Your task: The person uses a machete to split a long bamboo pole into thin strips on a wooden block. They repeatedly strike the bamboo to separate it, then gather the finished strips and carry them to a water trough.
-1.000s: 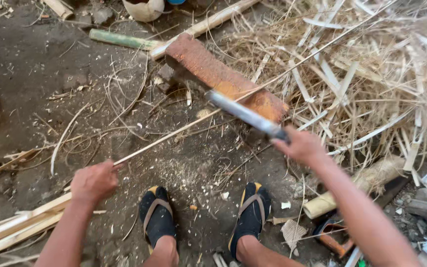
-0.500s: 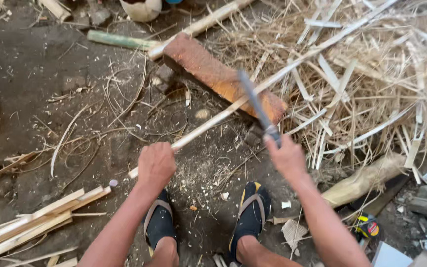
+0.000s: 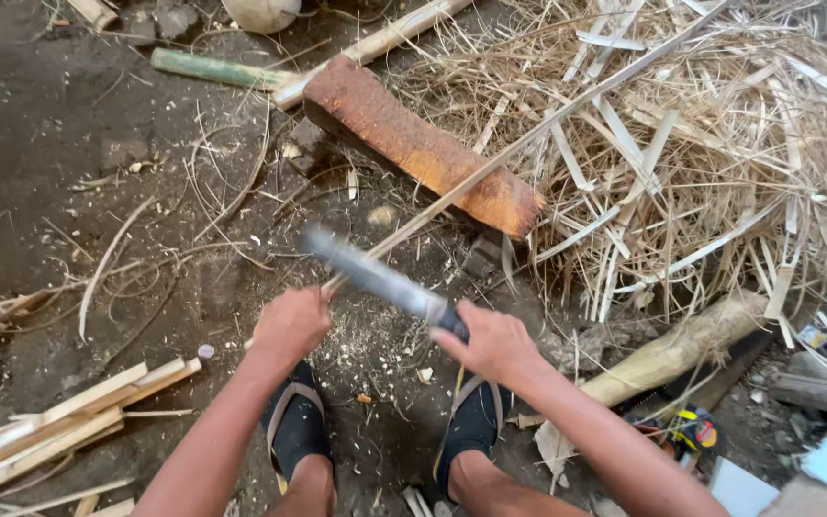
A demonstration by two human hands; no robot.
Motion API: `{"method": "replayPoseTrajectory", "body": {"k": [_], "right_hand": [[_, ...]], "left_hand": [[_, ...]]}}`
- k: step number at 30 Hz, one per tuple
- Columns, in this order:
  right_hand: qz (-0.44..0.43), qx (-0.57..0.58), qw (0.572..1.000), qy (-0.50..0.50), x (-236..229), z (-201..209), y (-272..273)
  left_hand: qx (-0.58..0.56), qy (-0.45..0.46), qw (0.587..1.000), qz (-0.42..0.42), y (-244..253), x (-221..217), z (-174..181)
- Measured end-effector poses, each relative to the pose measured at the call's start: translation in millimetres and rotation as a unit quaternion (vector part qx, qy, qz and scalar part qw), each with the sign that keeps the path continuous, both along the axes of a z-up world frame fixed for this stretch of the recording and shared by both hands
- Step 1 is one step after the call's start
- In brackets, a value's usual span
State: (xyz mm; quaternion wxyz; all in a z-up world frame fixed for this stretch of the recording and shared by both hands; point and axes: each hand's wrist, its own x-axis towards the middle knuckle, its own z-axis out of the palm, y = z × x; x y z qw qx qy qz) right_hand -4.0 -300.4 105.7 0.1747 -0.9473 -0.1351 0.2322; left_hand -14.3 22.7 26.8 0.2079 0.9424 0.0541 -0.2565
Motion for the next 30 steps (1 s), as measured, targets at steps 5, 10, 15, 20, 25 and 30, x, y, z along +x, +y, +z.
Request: {"method": "replayPoseTrajectory", "body": {"k": [5,10,15,20,25,30], "right_hand": [[-0.241,-0.06,0.963,-0.102,51.8,14.8,-58.0],[-0.233,-0.062,0.97,0.034,50.9,-9.7,-72.9],[0.082,-0.104,0.991,0.024,19.0,-31.5,-34.3],[-0.254,-0.106,0.961,-0.036,104.6,-1.0,-114.1],[-0.256,-0.065,0.965,0.01,76.4,-4.1,-74.7],[-0.052,-0.032,0.997,0.053,-3.6,-2.8,17.4]], "left_hand": [[0.074,-0.014,0.997,0.012,64.8,-61.9,9.6],[0.064,-0.003,0.998,0.02,87.2,-64.9,-12.3],[0.06,-0.005,0.998,0.008,92.5,-71.4,-26.3],[0.126,-0.019,0.992,0.005,126.5,-98.6,-14.5],[0.123,-0.033,0.992,-0.01,58.8,-51.5,-28.8],[0.071,-0.083,0.994,-0.029,-1.8,-9.8,-45.9]]}}
